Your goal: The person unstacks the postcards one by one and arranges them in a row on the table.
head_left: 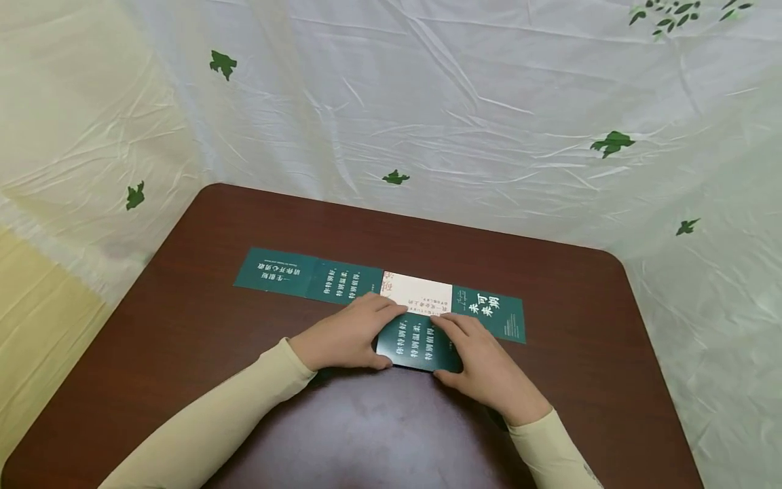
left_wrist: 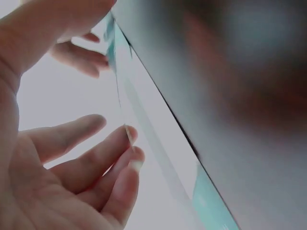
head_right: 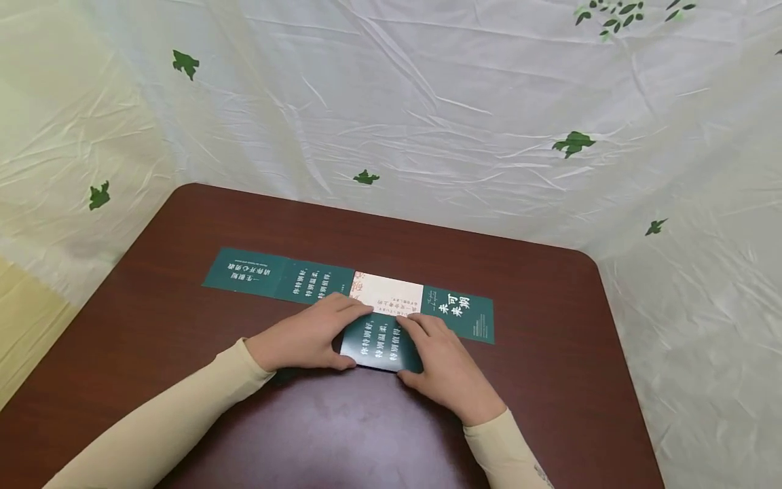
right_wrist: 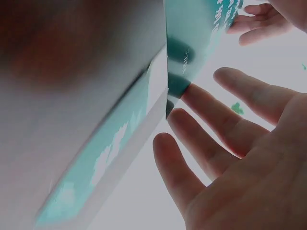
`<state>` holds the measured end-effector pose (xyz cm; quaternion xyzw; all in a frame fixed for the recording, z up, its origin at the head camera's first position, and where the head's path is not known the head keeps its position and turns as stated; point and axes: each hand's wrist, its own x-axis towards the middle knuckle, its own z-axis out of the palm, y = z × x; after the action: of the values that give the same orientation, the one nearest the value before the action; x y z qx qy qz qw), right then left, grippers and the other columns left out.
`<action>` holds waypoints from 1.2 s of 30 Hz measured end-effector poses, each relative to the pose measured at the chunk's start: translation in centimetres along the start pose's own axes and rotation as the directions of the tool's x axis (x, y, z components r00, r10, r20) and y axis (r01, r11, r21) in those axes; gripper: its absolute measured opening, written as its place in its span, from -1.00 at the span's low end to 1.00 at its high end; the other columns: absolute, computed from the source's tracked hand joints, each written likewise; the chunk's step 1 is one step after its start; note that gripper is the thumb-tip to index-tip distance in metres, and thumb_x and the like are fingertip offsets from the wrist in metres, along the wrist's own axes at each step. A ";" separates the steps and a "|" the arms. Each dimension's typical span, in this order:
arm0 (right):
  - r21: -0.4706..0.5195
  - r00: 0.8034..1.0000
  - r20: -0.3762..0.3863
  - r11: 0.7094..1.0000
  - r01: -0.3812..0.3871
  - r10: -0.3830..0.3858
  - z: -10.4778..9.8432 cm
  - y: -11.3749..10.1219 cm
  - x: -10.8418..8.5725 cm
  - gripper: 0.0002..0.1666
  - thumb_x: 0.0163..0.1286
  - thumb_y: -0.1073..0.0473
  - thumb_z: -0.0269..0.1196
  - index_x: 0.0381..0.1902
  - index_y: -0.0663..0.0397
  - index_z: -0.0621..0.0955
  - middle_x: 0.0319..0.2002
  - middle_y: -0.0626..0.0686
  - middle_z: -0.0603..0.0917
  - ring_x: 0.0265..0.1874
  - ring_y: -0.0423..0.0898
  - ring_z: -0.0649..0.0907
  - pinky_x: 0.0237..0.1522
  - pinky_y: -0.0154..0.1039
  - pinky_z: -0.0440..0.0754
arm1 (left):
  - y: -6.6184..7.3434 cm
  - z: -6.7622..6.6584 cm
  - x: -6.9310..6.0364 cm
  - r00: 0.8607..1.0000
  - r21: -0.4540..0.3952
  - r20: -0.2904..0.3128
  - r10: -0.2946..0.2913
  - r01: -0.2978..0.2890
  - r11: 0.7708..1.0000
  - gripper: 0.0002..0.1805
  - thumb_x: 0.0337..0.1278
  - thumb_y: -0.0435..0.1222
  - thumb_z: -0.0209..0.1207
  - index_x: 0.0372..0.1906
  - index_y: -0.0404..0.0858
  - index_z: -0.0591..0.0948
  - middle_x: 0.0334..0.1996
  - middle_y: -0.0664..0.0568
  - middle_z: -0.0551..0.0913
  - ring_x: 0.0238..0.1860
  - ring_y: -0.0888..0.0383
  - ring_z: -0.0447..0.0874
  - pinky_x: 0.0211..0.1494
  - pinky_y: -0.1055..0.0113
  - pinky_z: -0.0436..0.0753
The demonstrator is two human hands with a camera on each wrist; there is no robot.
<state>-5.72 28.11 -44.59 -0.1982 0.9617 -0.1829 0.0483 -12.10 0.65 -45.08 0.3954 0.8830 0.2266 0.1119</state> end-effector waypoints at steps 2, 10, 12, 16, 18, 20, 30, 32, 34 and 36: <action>-0.011 1.000 -0.010 1.000 -0.024 0.024 -1.0 1.5 -0.6 0.06 0.16 0.05 0.68 0.57 0.04 0.47 0.47 0.10 0.54 0.46 0.16 0.51 0.42 0.17 0.62 | 0.8 0.1 2.2 0.999 0.036 0.001 0.033 -0.033 0.999 -0.06 0.10 -0.01 0.55 0.56 -0.22 0.46 0.40 0.00 0.59 0.42 0.01 0.48 0.55 0.09 0.47; -0.013 0.992 0.003 0.992 -0.124 0.124 -4.2 6.9 -2.4 0.05 0.20 0.14 0.63 0.60 0.09 0.42 0.51 0.22 0.47 0.51 0.28 0.36 0.42 0.31 0.57 | 4.1 0.7 9.8 0.996 0.132 0.069 0.065 -0.074 0.989 0.03 0.13 0.11 0.52 0.63 -0.19 0.39 0.44 0.01 0.56 0.45 0.03 0.45 0.56 0.08 0.39; -0.002 0.989 0.009 0.989 -0.148 0.148 -4.7 8.4 -2.7 0.04 0.21 0.15 0.61 0.60 0.12 0.41 0.51 0.24 0.45 0.52 0.31 0.31 0.42 0.37 0.54 | 4.9 1.1 11.5 0.995 0.152 0.073 0.065 -0.076 0.985 0.04 0.13 0.14 0.52 0.64 -0.19 0.38 0.44 0.01 0.56 0.43 0.04 0.46 0.52 0.08 0.40; 0.023 0.973 0.025 0.973 -0.230 0.229 -5.5 11.4 -3.6 0.06 0.23 0.17 0.57 0.62 0.12 0.36 0.56 0.28 0.39 0.53 0.36 0.23 0.40 0.47 0.48 | 6.7 2.4 15.0 0.996 0.187 0.065 0.069 -0.080 0.979 0.05 0.13 0.20 0.50 0.63 -0.16 0.38 0.41 0.03 0.57 0.37 0.07 0.48 0.44 0.12 0.42; 0.034 0.959 0.038 0.959 -0.281 0.280 -6.0 12.6 -4.1 0.11 0.23 0.19 0.56 0.66 0.12 0.30 0.59 0.30 0.35 0.54 0.39 0.19 0.39 0.53 0.45 | 7.7 3.0 16.6 0.996 0.188 0.065 0.068 -0.079 0.979 0.04 0.13 0.21 0.49 0.62 -0.15 0.39 0.40 0.05 0.58 0.35 0.08 0.49 0.43 0.13 0.42; 0.045 0.944 0.053 0.944 -0.328 0.326 -6.5 13.6 -4.5 0.17 0.23 0.21 0.55 0.70 0.10 0.22 0.61 0.33 0.31 0.55 0.42 0.14 0.38 0.60 0.38 | 8.4 3.5 18.1 0.996 0.182 0.069 0.061 -0.073 0.981 0.03 0.14 0.22 0.47 0.62 -0.14 0.39 0.39 0.06 0.58 0.33 0.10 0.49 0.44 0.13 0.41; 0.048 0.902 0.104 0.904 -0.424 0.418 -8.4 17.1 -5.5 0.31 0.16 0.28 0.54 0.75 0.10 0.10 0.63 0.44 0.20 0.54 0.54 0.04 0.36 0.66 0.07 | 11.2 5.3 22.6 0.995 0.166 0.095 0.026 -0.042 0.985 0.04 0.18 0.25 0.44 0.67 -0.08 0.34 0.45 0.12 0.55 0.37 0.14 0.48 0.45 0.17 0.36; 0.043 0.897 0.108 0.900 -0.434 0.428 -8.3 17.6 -5.9 0.30 0.15 0.29 0.53 0.75 0.11 0.11 0.62 0.45 0.21 0.52 0.55 0.05 0.35 0.66 0.08 | 11.7 6.0 23.2 0.995 0.174 0.091 0.029 -0.045 0.984 0.06 0.17 0.27 0.45 0.67 -0.06 0.33 0.46 0.13 0.55 0.40 0.13 0.48 0.44 0.18 0.37; 0.043 0.891 0.113 0.894 -0.446 0.439 -8.2 18.1 -6.2 0.29 0.14 0.30 0.52 0.74 0.12 0.12 0.62 0.45 0.22 0.51 0.55 0.06 0.34 0.65 0.08 | 12.0 6.7 23.5 0.996 0.191 0.085 0.024 -0.040 0.981 0.07 0.16 0.29 0.45 0.68 -0.04 0.33 0.47 0.15 0.55 0.41 0.15 0.49 0.43 0.19 0.37; 0.048 0.885 0.121 0.888 -0.458 0.450 -7.9 18.4 -6.5 0.28 0.15 0.30 0.52 0.74 0.11 0.13 0.63 0.44 0.21 0.51 0.55 0.06 0.34 0.62 0.07 | 12.2 7.4 23.8 0.996 0.203 0.085 0.018 -0.035 0.978 0.08 0.14 0.31 0.45 0.68 -0.02 0.33 0.47 0.17 0.55 0.41 0.16 0.50 0.44 0.21 0.38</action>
<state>-7.78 49.10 -43.93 0.0246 0.9699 -0.1916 0.1483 -17.15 27.97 -46.02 0.4256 0.8909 0.1194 0.1041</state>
